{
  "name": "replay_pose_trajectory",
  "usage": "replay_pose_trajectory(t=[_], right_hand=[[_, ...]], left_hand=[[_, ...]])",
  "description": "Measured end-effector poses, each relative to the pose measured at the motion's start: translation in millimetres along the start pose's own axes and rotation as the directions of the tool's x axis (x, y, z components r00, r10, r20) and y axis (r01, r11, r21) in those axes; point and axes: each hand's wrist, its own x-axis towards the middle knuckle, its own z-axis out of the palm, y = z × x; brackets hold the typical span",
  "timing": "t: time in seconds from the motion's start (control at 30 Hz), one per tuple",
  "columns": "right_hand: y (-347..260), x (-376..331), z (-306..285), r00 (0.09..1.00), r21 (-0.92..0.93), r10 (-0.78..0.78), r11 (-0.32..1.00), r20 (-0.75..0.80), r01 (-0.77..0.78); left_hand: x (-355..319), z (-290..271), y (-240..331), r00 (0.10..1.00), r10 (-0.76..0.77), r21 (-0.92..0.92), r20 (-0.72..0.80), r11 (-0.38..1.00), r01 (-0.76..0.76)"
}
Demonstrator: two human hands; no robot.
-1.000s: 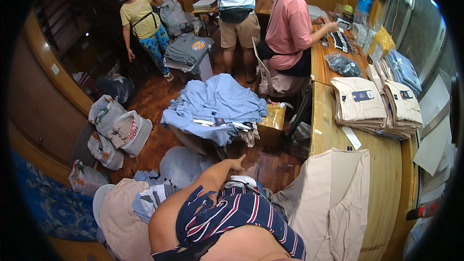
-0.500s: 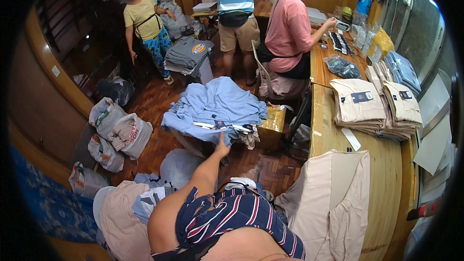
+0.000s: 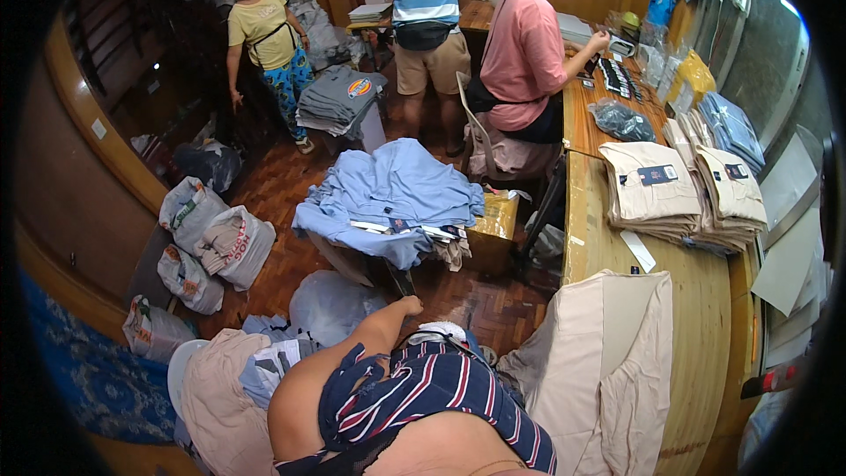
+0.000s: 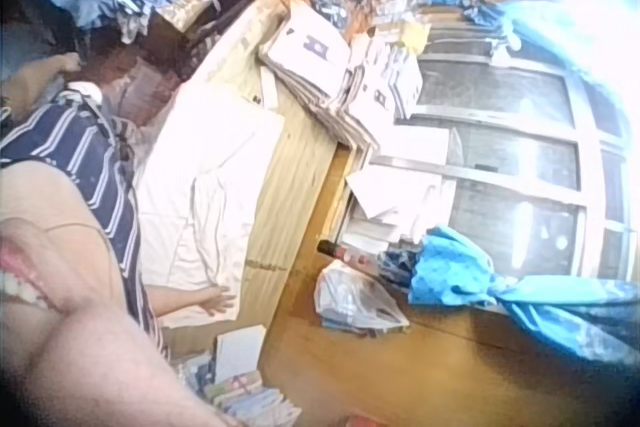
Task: The person folds shirts by hand, inserting a cardboard sheet and attaching tags with a tagging gun before stacking them on a table.
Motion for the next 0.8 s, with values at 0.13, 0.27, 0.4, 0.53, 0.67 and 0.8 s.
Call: replay_pose_trajectory(t=[0.13, 0.27, 0.4, 0.53, 0.67, 0.8], right_hand=[[5.4, 2.7, 3.1, 1.000, 0.002, 0.013, 1.000, 0.017, -0.014], [-2.5, -7.0, -7.6, 1.000, 0.011, -0.006, 1.000, 0.019, 0.006], [14.2, 12.4, 15.2, 1.000, 0.008, -0.026, 1.000, -0.005, 0.026], [5.9, 7.9, 9.7, 0.999, 0.044, -0.034, 0.998, 0.006, 0.034], [1.1, 2.8, 0.3, 0.999, 0.057, -0.044, 0.997, 0.000, 0.044], [-4.5, -1.4, -3.3, 0.999, 0.055, -0.034, 0.998, 0.011, 0.033]], left_hand=[[-38.3, -10.7, 30.3, 0.999, -0.029, -0.132, 0.044, 0.991, 0.034], [-72.5, -12.2, 27.9, 0.992, 0.035, -0.091, 0.122, 0.996, -0.024], [-111.6, -20.1, 22.0, 0.978, 0.077, -0.060, 0.193, 0.996, -0.067], [-137.2, -29.4, 27.1, 0.967, 0.114, -0.039, 0.229, 0.993, -0.108], [-144.7, -25.6, 31.0, 0.960, 0.142, -0.046, 0.240, 0.990, -0.135], [-139.4, -29.0, 44.0, 0.947, 0.183, -0.009, 0.265, 0.982, -0.187]])
